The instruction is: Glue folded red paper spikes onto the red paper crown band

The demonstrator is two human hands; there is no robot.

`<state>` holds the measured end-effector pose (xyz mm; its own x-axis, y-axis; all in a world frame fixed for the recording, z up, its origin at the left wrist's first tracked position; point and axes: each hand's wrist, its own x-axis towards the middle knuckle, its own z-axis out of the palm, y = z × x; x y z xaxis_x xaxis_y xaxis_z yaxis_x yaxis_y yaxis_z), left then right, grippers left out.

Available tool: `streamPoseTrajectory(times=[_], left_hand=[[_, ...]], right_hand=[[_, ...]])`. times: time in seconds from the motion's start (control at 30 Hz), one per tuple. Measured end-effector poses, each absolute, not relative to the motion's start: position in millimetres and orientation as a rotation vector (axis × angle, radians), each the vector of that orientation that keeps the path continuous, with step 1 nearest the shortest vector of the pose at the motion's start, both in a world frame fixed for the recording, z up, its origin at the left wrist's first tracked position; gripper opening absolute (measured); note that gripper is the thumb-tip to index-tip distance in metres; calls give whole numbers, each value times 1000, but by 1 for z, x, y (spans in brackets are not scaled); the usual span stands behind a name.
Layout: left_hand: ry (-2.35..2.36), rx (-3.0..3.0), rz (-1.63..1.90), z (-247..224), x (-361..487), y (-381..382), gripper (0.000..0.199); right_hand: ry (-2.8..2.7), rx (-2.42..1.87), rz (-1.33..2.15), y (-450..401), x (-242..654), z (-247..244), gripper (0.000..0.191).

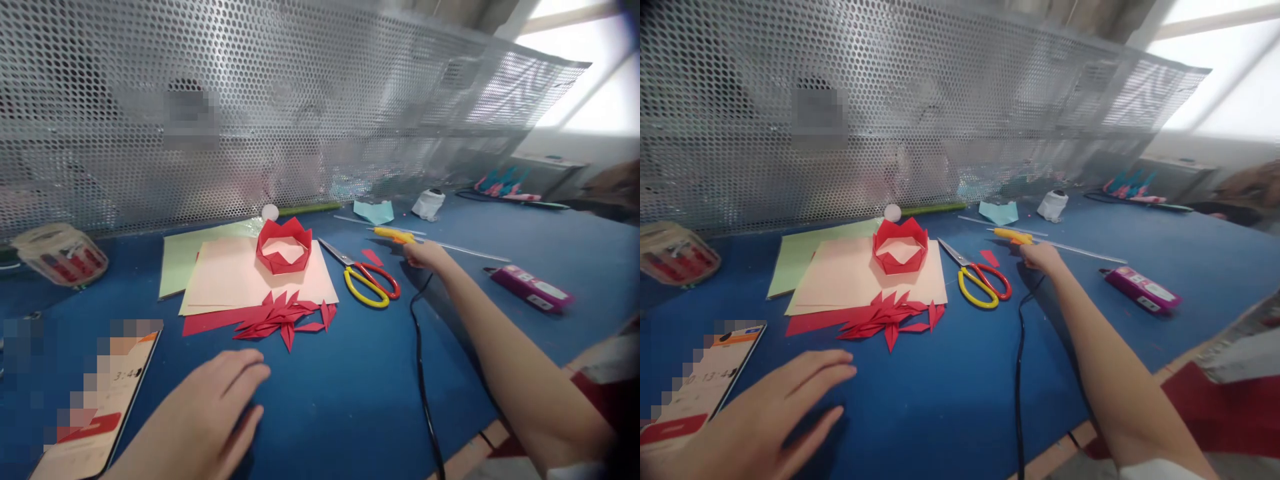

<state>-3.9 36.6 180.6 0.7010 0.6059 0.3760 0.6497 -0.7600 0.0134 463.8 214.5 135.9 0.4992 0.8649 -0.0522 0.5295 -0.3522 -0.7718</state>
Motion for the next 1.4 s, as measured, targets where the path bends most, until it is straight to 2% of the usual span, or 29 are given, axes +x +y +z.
streamPoseTrajectory(times=[0.17, 0.3, 0.4, 0.57, 0.7, 0.87, 1.07, 1.4], left_hand=[[-1463, -2849, -272, 183, -9, 60, 38], [-1659, -2896, -239, 189, -10, 75, 41], [-1622, -2926, -279, 194, -7, 95, 35], [-1523, -2903, -396, 199, 3, 142, 38], [-1348, -2950, -446, 202, 20, 180, 44], [-1316, -2978, -419, 199, 41, 210, 37], [-1450, -2960, -173, 190, 47, 210, 30], [-1639, -2792, 23, 201, 33, 148, 27]], right_hand=[[-1028, -2039, 843, 205, 447, 150, 32], [-1147, -1861, 844, 191, 416, 163, 29], [-1244, -1719, 772, 177, 389, 166, 21], [-1258, -1560, 650, 163, 358, 159, 31], [-1187, -1451, 738, 163, 352, 153, 33], [-1135, -1257, 901, 162, 349, 152, 31], [-1138, -1065, 1075, 158, 341, 153, 45], [-1193, -1025, 1091, 153, 337, 149, 43]])
